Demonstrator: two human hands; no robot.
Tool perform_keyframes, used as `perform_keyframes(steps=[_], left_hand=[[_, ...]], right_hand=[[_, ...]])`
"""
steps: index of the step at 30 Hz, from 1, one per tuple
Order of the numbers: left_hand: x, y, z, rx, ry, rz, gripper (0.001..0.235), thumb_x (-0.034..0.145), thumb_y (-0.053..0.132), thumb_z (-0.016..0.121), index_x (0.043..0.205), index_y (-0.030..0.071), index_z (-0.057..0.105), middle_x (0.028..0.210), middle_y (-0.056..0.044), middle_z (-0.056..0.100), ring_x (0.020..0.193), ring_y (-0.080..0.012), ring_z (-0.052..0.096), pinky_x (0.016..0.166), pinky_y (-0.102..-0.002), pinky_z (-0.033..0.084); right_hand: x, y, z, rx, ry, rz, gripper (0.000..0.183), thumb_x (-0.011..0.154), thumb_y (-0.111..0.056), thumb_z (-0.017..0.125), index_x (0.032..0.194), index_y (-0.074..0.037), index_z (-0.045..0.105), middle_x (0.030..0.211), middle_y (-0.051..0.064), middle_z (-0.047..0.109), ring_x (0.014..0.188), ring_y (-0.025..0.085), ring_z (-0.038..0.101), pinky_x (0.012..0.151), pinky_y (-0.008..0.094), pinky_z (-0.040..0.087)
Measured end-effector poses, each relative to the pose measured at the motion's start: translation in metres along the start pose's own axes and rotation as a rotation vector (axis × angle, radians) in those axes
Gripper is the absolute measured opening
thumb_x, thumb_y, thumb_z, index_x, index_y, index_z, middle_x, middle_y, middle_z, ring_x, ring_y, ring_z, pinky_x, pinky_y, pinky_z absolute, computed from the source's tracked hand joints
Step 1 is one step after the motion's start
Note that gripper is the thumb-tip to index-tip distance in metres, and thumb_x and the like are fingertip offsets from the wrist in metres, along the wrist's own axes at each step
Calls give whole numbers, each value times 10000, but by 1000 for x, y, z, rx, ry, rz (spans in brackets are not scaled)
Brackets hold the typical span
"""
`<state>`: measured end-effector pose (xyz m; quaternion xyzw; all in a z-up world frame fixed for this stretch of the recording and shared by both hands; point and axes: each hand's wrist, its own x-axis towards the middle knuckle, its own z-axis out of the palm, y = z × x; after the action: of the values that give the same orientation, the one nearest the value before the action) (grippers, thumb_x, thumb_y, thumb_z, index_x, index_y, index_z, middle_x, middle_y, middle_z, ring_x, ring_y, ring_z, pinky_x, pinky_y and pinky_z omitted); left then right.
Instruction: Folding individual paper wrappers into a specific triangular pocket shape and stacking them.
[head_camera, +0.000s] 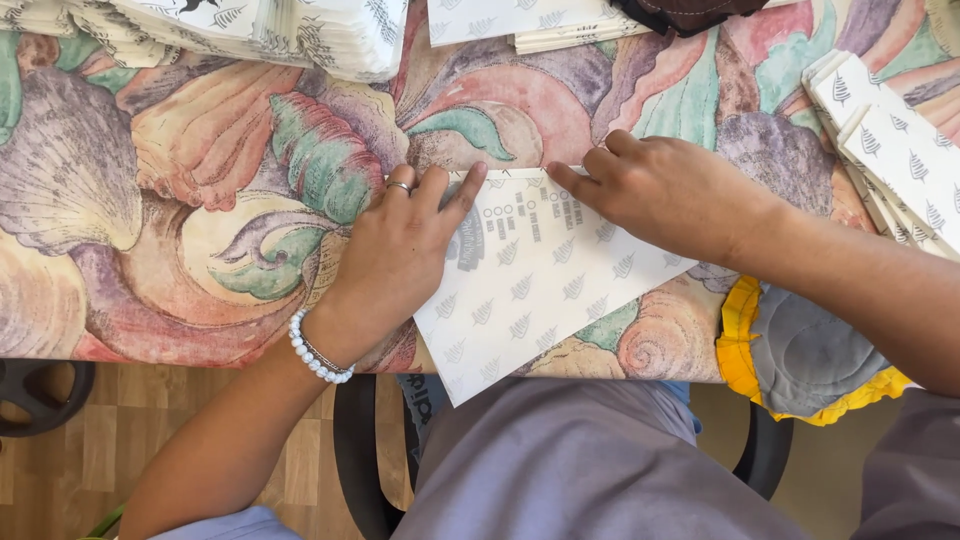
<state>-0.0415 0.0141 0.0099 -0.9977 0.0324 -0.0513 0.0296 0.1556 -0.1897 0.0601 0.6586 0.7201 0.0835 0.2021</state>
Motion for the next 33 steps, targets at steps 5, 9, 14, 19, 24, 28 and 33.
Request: perform_keyframes(steps=[5,9,14,19,24,28,33], left_hand=[[0,1,2,-3,12,-6,578,909,55,551,1484,117,542,964,-94,486,988,-298,557,596,-418,655],[2,-1,-1,-30,11,-14,561,908,40,541,1461,136,559,961,-76,470,979,-289,551,596,-404,656],[2,1,2,-54,12,-24,551,905,39,547,1447,137,573,962,-83,464,971,-296,552,587,-416,653],[-3,7,11,-16,41,-30,594,890,51,572,1476,144,564,972,-106,488,971,-314,569,682,-467,651],[-6,12,18,173,134,-89,614,916,77,519,1509,235,541,1078,-40,504,971,-274,520,904,-372,501],[-6,14,18,140,137,-93,617,897,54,531,1498,195,540,1121,-70,521,1019,-293,523,938,-413,478],[-4,16,20,176,149,-102,569,919,112,541,1483,184,526,1158,-60,525,1031,-263,528,879,-416,495]], right_hand=[[7,-1,-12,64,-41,17,481,902,-105,671,1366,-230,653,896,-6,735,853,123,720,769,213,621],[10,-1,-13,64,-68,23,475,894,-99,687,1349,-232,667,913,-8,746,873,120,724,800,211,617],[2,6,0,45,-82,22,357,915,-131,702,1257,-233,710,943,-43,731,935,94,700,861,179,581],[-19,10,24,70,-43,85,164,951,-194,706,1099,-238,762,920,-97,710,975,61,683,932,159,561],[-56,19,54,224,46,175,111,1023,-160,668,1076,-129,760,904,-36,643,841,160,664,568,322,661],[-75,18,42,229,-53,370,335,971,-9,528,1014,-193,804,959,-53,665,973,137,673,653,307,710],[-5,-25,23,460,453,183,370,937,106,549,1248,46,741,1208,177,727,1067,261,714,813,331,666]])
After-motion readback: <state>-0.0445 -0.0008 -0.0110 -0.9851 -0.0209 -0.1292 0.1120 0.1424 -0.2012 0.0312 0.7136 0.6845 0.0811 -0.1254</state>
